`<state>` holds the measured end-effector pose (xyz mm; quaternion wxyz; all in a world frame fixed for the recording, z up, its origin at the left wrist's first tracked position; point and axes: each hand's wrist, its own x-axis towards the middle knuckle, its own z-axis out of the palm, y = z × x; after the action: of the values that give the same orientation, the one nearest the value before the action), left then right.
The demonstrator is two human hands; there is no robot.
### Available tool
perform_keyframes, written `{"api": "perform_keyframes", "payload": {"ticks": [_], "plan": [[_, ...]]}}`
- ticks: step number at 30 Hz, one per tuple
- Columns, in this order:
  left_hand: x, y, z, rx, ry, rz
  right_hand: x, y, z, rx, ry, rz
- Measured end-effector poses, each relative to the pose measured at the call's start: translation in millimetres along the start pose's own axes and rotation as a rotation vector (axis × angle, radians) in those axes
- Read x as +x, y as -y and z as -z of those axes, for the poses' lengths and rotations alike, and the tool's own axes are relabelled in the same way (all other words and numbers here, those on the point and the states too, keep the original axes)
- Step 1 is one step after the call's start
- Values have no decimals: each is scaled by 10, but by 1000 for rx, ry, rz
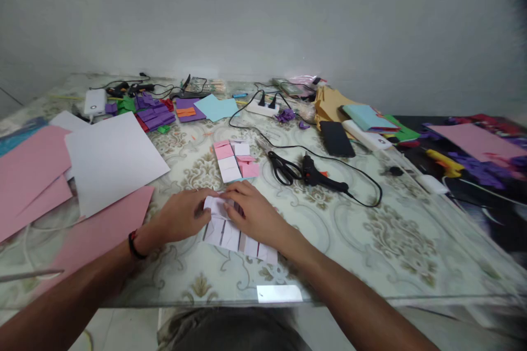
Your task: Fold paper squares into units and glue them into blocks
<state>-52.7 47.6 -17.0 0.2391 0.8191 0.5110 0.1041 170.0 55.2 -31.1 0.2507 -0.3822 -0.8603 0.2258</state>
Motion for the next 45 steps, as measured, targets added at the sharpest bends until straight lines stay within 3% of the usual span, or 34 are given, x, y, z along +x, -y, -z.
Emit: {"api": "perform_keyframes", "payload": {"ticks": [8, 21, 32, 45], "plan": [[-7, 46, -33, -132, -75, -228, 2, -6, -5, 29, -8, 20], [0, 118, -81, -209, -89, -345, 1, -15, -17, 76, -13, 25], [-8, 83, -39, -205, -64, -325, -2, -4, 0, 121, -6, 1], [2, 114, -69, -201, -92, -331, 7, 12, 10, 147, -20, 69]]}}
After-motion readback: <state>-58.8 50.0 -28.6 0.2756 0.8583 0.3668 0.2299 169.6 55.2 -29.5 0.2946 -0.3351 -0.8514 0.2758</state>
